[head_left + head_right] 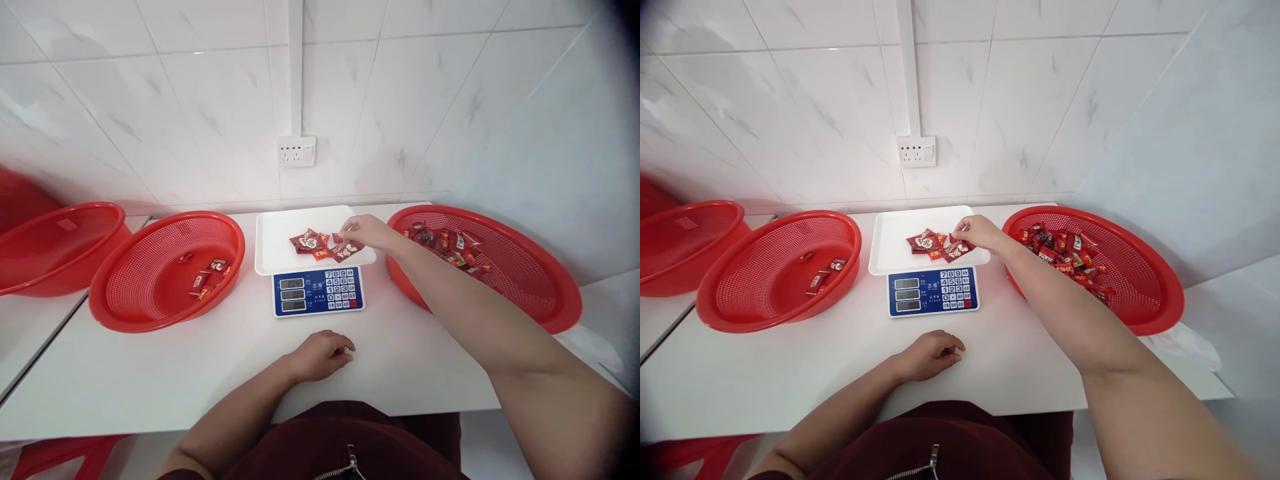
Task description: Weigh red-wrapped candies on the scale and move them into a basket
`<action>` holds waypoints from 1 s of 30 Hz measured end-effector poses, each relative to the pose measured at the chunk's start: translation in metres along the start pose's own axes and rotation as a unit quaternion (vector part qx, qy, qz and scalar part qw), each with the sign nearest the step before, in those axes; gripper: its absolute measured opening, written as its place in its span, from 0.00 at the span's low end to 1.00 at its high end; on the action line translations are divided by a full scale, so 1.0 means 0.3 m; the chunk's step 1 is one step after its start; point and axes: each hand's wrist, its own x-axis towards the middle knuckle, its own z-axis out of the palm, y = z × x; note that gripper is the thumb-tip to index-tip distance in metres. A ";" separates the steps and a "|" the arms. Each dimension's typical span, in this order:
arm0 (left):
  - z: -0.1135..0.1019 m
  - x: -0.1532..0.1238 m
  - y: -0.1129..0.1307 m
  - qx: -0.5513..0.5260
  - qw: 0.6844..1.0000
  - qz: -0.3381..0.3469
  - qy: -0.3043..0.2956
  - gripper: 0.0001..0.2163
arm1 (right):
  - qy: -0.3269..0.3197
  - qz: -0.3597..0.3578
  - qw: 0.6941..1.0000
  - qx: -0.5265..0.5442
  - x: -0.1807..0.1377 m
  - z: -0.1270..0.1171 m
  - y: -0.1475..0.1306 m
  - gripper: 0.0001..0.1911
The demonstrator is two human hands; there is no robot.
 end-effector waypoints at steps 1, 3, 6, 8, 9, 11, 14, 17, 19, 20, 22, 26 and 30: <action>-0.001 0.000 0.001 0.000 1.000 -0.001 0.000 0.11 | 0.009 0.000 1.000 0.005 0.002 0.001 0.002 0.05; -0.002 0.001 0.004 0.000 1.000 -0.004 -0.001 0.11 | 0.031 0.001 0.999 0.011 0.007 0.002 0.004 0.05; -0.006 0.002 0.007 0.003 1.000 -0.007 -0.003 0.11 | 0.051 0.018 0.998 0.040 0.015 0.001 0.000 0.04; -0.008 0.002 0.010 0.004 1.000 -0.007 -0.002 0.11 | 0.052 0.037 0.993 0.102 0.017 0.002 -0.006 0.03; -0.009 0.002 0.011 0.004 1.000 -0.007 -0.001 0.10 | 0.045 0.045 0.989 0.136 0.015 0.003 -0.009 0.03; -0.010 0.002 0.013 0.004 1.000 -0.008 -0.002 0.10 | 0.027 0.053 0.984 0.168 0.006 0.008 -0.013 0.07; -0.010 0.001 0.014 0.003 1.000 -0.011 -0.005 0.11 | 0.018 0.025 0.995 0.100 -0.029 0.010 -0.010 0.10; -0.009 0.001 0.013 -0.001 1.000 -0.014 -0.005 0.11 | 0.027 -0.011 0.999 0.013 -0.085 -0.014 0.007 0.10; -0.009 0.001 0.012 -0.005 1.000 -0.014 -0.006 0.11 | 0.045 -0.010 0.999 -0.016 -0.129 -0.051 0.028 0.10; -0.008 0.001 0.011 -0.008 1.000 -0.015 -0.006 0.11 | 0.058 -0.003 0.998 -0.021 -0.153 -0.074 0.040 0.10; -0.006 0.001 0.010 -0.010 1.000 -0.015 -0.005 0.11 | 0.086 0.020 0.996 -0.014 -0.201 -0.127 0.069 0.11; -0.006 0.003 0.011 -0.014 1.000 -0.019 -0.004 0.11 | 0.124 0.087 0.988 0.001 -0.299 -0.226 0.129 0.13; -0.007 0.006 0.013 -0.027 0.999 -0.030 -0.004 0.10 | 0.155 0.154 0.976 -0.025 -0.384 -0.282 0.198 0.14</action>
